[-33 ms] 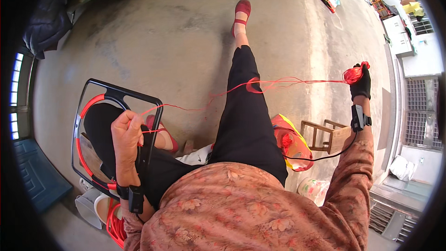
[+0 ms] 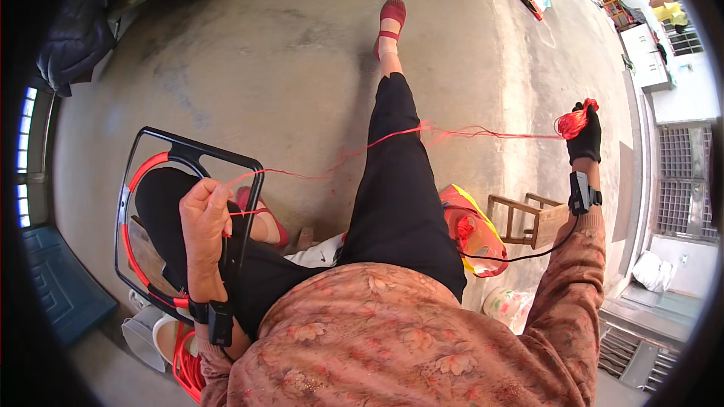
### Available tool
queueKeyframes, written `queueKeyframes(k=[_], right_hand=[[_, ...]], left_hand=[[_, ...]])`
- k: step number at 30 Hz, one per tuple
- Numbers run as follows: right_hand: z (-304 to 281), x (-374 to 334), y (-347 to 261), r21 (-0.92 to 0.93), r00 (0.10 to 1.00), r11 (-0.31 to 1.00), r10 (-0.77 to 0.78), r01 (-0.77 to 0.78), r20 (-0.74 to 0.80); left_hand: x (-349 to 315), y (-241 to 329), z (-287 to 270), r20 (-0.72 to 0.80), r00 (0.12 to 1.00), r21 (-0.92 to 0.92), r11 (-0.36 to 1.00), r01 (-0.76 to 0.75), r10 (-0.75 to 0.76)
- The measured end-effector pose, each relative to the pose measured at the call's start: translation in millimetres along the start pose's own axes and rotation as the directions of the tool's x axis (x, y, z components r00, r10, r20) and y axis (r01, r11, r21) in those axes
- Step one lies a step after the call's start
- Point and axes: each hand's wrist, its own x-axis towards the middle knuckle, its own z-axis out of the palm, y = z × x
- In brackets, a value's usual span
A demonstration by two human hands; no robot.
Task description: Winding red string or rope onto a black plastic frame with red padded sections.
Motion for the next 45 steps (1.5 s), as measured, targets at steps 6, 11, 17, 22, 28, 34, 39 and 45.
queueKeyframes(k=[6,11,17,22,28,34,39,45], right_hand=[[13,-52,-2,-0.229,0.984,0.972,-0.006,0.047,0.176],[3,-65,40,-0.395,0.948,0.914,0.203,-0.094,0.246],[88,-112,153,-0.52,0.832,0.83,0.424,-0.199,0.358],[122,-107,228,-0.46,0.814,0.836,0.476,-0.3,0.333],[132,-111,247,-0.391,0.684,0.847,0.526,-0.361,0.506],[88,-118,253,-0.504,0.534,0.772,0.633,-0.386,0.56],[82,-162,223,-0.516,0.673,0.806,0.555,-0.29,0.489],[156,-204,133,-0.443,0.744,0.837,0.513,-0.322,0.428]], left_hand=[[7,6,9,-0.001,1.0,-0.126,0.992,-0.006,0.006],[8,6,13,0.003,1.0,-0.116,0.993,-0.003,0.003],[7,6,15,-0.003,1.0,-0.1,0.995,0.019,-0.019],[9,3,14,0.003,1.0,-0.067,0.998,0.018,-0.018],[9,2,13,-0.01,1.0,-0.084,0.996,0.025,-0.026],[10,4,17,0.013,0.999,-0.093,0.995,0.031,-0.03],[10,5,19,0.032,0.999,-0.084,0.996,0.037,-0.035],[1,21,37,0.025,0.991,0.097,0.987,0.13,-0.133]])
